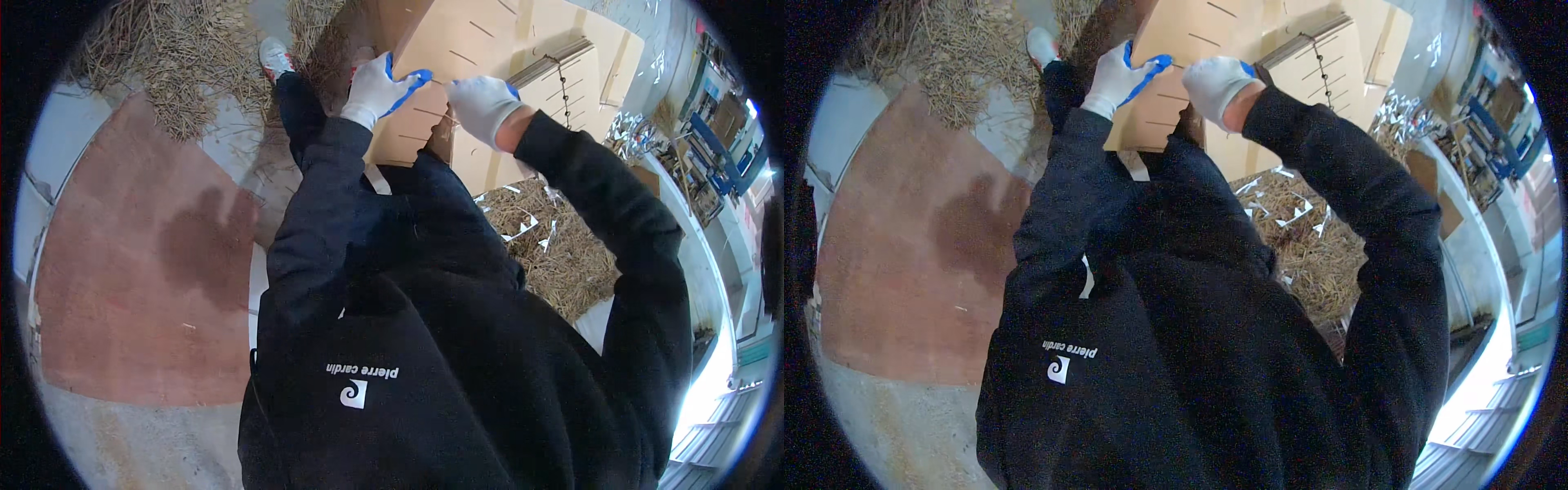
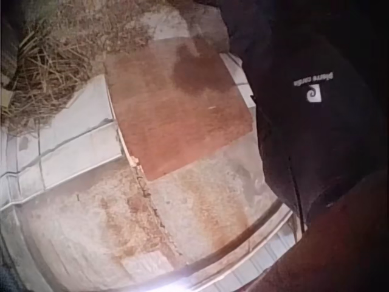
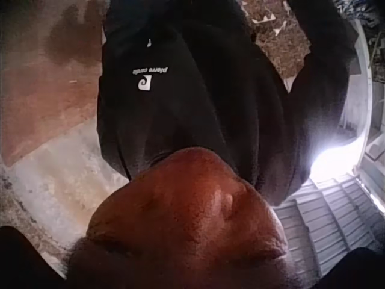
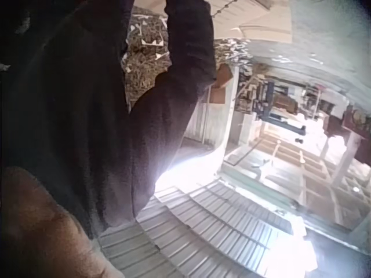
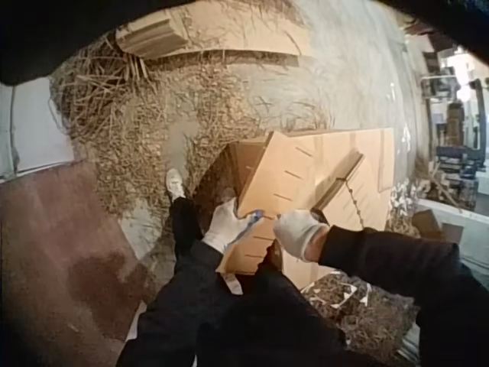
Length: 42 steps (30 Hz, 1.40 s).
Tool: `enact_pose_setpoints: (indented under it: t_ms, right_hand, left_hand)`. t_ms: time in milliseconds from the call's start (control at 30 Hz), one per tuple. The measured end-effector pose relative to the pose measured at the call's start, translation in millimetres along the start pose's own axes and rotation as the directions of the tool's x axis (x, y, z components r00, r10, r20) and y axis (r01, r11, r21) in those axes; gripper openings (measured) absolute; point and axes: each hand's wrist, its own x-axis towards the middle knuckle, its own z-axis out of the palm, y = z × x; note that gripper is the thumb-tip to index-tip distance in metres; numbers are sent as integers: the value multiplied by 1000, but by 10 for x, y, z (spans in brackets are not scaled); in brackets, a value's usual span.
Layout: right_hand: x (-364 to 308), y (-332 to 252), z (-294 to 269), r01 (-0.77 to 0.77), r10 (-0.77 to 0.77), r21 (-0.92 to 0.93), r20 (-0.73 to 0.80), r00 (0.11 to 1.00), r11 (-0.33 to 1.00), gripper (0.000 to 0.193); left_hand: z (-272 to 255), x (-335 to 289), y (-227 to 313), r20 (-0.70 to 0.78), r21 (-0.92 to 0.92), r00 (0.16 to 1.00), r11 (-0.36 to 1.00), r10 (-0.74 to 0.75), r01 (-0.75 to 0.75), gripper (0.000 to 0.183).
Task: Cutting and preparing corrugated cardboard inserts for packaging using a utility knife.
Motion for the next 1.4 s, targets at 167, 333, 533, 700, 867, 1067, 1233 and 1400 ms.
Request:
enact_pose_setpoints:
  t_ms: [167,333,533,700,867,1067,1233,1400]
  right_hand:
    - [-17,75,107,33,-31,24,-95,995,999,14]
    - [98,-83,63,-8,8,-2,8,1000,1000,13]
    - [108,11,148,23,-22,6,-40,999,1000,14]
    - [177,47,180,32,-32,2,-52,998,999,15]
    - [-48,10,225,-115,117,63,-19,993,991,16]
    - [146,-25,218,-76,76,55,3,997,996,15]
    - [-61,39,265,-136,134,78,30,991,988,17]
    - [107,94,367,-142,137,71,71,988,987,18]
  left_hand:
    - [-36,7,40,-1,-1,1000,1000,9,-9,68]
    - [-35,-7,102,-30,28,999,999,38,-37,65]
    - [1,7,62,-11,50,999,998,37,-37,64]
    - [-10,-21,148,-11,77,999,996,41,-40,65]
    - [-71,42,174,43,95,999,995,21,-25,67]
    - [-164,-11,328,53,135,999,991,2,-9,68]
    - [-111,37,214,45,137,999,991,2,-8,68]
    - [-121,46,260,66,183,998,983,18,-29,69]
